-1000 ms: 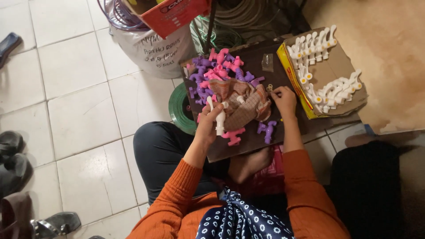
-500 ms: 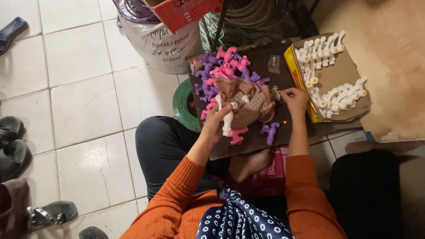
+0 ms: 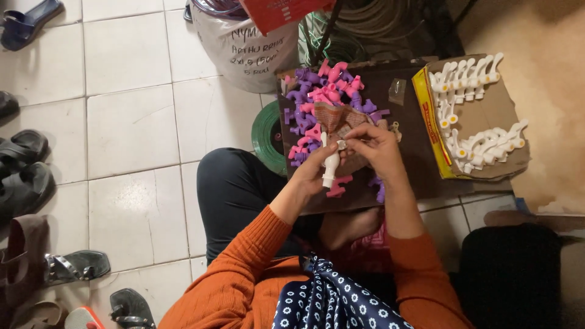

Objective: Assembling small plastic tap components by fitting handles onto the tap bodies.

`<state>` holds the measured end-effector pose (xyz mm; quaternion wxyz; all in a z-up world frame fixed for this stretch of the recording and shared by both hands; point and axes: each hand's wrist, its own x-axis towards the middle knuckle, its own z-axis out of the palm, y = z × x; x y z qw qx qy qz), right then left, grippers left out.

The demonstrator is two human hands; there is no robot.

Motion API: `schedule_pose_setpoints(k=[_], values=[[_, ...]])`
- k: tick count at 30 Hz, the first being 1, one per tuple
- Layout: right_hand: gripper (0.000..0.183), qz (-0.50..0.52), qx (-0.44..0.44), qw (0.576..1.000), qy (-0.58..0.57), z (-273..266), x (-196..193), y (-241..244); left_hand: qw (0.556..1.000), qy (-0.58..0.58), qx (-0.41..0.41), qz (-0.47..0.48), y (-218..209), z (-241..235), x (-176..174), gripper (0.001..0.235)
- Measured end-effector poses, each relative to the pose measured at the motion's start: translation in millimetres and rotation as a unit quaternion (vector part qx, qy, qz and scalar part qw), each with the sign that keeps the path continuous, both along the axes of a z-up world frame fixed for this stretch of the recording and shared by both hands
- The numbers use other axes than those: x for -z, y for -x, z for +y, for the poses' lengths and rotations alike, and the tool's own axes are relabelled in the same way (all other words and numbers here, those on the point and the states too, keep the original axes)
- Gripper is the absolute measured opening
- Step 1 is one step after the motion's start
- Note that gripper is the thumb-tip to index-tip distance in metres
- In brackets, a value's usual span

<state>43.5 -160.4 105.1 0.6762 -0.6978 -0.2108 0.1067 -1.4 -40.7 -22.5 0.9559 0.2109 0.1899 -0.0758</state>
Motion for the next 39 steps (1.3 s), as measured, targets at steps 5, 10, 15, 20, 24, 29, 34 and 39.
schedule_pose_setpoints(k=[5,10,15,20,24,29,34,39], values=[[0.012,-0.028,0.012,0.999,0.026,6,-4,1,1.0,0.016,-0.006,0.015,8,0,-37,0.035],[0.011,-0.045,0.0,0.998,0.039,6,-12,4,0.998,0.043,-0.015,0.041,12,1,-47,0.035],[0.012,-0.075,-0.022,0.996,0.053,8,-29,10,0.996,0.073,0.003,0.049,8,1,-31,0.033],[0.012,-0.074,-0.019,0.996,0.056,8,-30,12,0.991,0.108,0.008,0.076,6,3,-27,0.031],[0.011,-0.043,-0.01,0.998,0.033,9,-21,10,0.984,0.153,0.005,0.094,10,3,-34,0.029],[0.012,-0.148,0.044,0.974,0.167,-7,34,-31,0.972,0.203,0.004,0.114,9,8,-27,0.029],[0.028,-0.347,0.077,0.79,0.5,-10,101,-47,0.97,0.214,-0.01,0.112,9,15,-43,0.028],[0.023,-0.294,0.104,0.907,0.284,-19,74,-45,0.969,0.224,-0.024,0.106,4,17,-29,0.03]])
